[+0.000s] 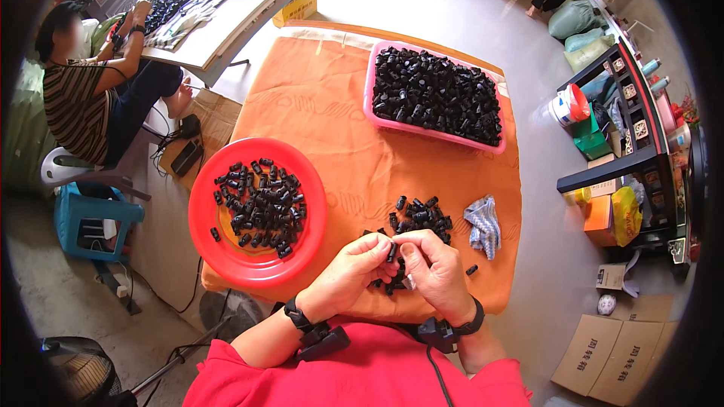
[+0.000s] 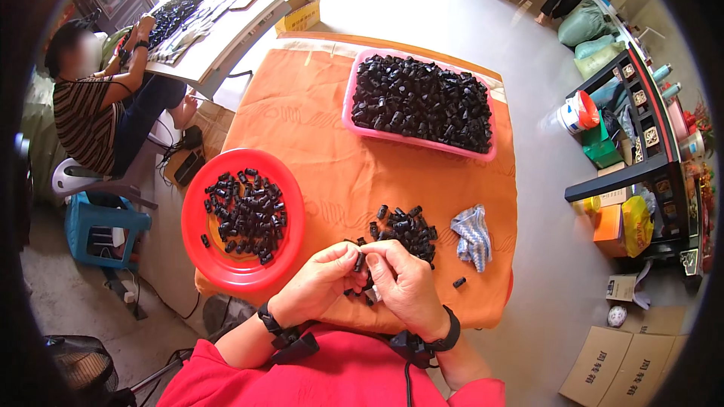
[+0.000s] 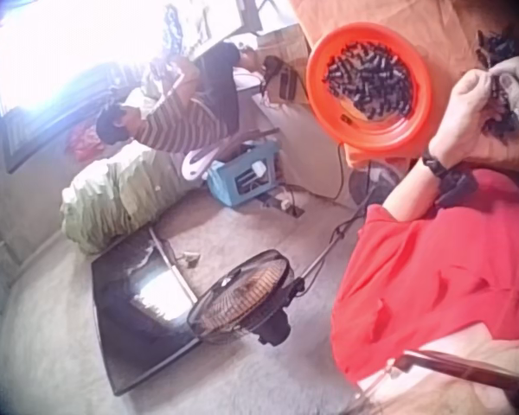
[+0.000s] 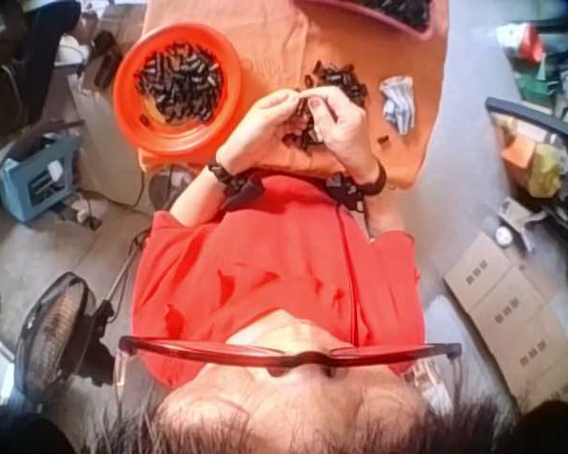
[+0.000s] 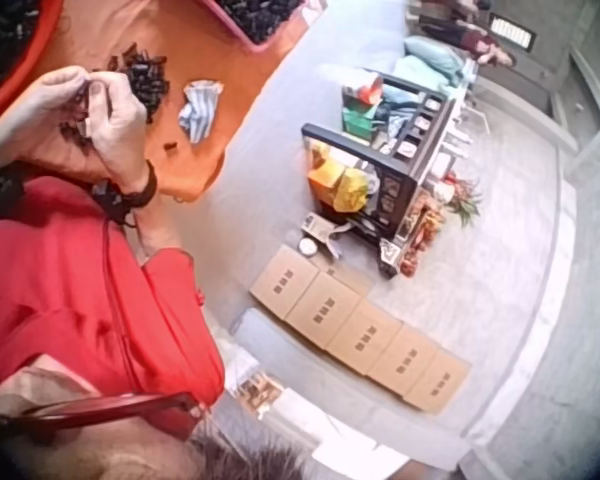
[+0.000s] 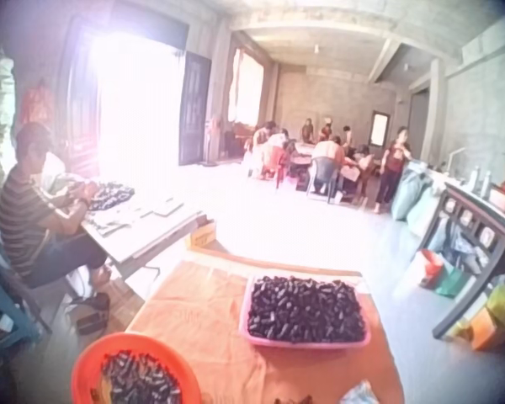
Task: Manually assemble small black plastic or rubber components at a table.
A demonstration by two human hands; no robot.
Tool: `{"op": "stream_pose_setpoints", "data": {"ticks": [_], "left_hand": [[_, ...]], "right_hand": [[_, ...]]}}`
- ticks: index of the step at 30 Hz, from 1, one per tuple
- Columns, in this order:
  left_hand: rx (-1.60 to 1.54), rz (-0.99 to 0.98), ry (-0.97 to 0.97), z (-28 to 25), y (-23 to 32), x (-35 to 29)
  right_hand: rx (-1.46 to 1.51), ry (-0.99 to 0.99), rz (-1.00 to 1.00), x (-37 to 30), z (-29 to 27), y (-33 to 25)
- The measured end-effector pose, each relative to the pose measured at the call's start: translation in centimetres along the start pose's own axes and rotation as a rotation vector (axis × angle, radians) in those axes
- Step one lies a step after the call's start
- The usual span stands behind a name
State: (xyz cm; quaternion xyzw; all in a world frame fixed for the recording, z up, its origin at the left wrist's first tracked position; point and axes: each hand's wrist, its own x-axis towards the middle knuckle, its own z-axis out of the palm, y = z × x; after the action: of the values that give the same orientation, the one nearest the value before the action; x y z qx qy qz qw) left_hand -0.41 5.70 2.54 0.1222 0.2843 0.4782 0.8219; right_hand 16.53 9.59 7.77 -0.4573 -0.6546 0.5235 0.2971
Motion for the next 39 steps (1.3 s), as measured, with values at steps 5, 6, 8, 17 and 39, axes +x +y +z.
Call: {"op": "stream_pose_setpoints", "data": {"ticks": [5,6,8,17,39], "left_hand": [[0.055,0.014,0.041,0.8,0.3,-0.5],[0.056,0.019,0.049,0.8,0.2,-0.6],[0.075,0.018,0.053,0.8,0.0,-0.7],[0.144,0.044,0.062,0.5,-0.3,-1.1],[0.062,0.04,0.041,0.4,-0.4,-1.5]], "right_hand": [[-0.139,0.086,0.004,-0.1,-0.1,-0.6],[-0.137,0.084,0.006,0.0,0.0,-0.4],[-0.259,0.089,-0.107,-0.1,0.1,-0.1],[-0.08,0.019,-0.03,-0.2,0.9,0.2],[0.009,-0.049,-0.009,-0.8,1.5,-0.2]]}}
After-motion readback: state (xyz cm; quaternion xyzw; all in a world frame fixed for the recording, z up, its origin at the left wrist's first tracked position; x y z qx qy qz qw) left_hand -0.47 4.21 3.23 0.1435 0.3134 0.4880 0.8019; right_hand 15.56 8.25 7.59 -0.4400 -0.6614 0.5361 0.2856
